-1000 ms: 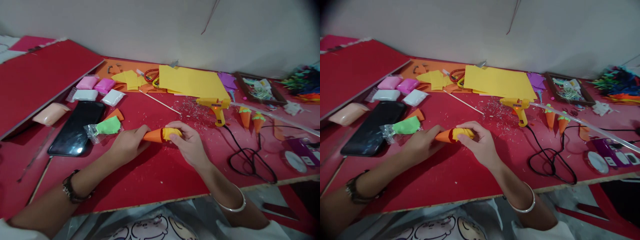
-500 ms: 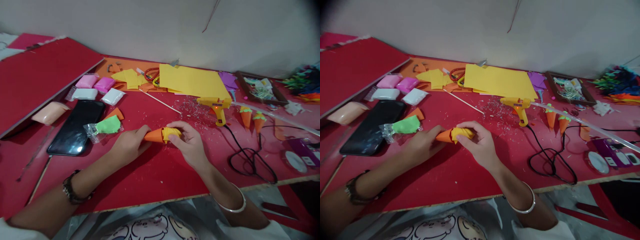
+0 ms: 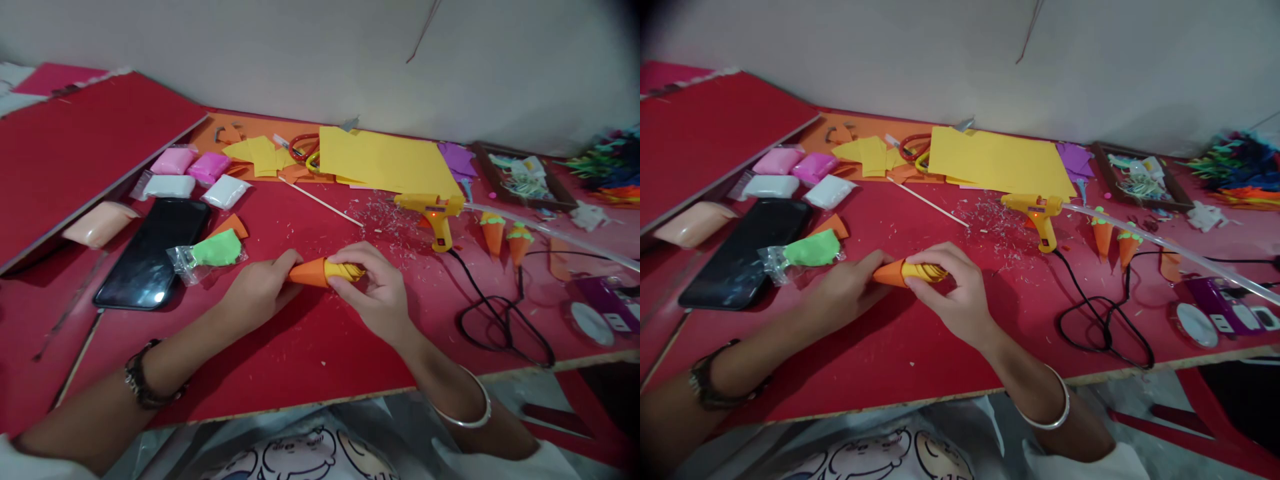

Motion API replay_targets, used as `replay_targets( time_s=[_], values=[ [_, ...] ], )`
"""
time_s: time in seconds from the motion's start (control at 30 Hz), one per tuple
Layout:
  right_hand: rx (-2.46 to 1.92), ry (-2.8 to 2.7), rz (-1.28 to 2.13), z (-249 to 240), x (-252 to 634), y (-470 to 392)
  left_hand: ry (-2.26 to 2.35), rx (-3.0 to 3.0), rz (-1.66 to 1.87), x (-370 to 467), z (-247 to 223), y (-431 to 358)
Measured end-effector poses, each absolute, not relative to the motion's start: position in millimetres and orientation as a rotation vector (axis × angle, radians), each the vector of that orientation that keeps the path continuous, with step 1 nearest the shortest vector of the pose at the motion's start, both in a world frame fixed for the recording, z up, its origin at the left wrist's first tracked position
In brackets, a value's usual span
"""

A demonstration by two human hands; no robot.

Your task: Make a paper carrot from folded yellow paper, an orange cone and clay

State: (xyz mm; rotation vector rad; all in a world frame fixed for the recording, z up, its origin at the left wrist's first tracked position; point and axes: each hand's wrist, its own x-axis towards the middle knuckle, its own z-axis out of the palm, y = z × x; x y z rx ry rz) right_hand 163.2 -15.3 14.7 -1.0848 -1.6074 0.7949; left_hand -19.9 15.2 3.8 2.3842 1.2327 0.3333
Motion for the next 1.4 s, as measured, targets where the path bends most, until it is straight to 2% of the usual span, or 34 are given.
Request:
replay_targets(
  time_s=[0.37,1.07,1.4],
  values=[
    [-1.158,-1.707,0.657,17.3,163.6,-17.5,1.215,2.350,0.338,-19.4,2.5,14.5],
    [-1.103,-1.769,0.795,16.1,168.3,-13.4,1.253,2.297,0.329,-20.6,3.7,16.3],
    [-1.162,-1.742,0.664,12.6,166.9,-14.3,1.287,2.350,0.274,-18.0,5.2,14.1]
  ],
)
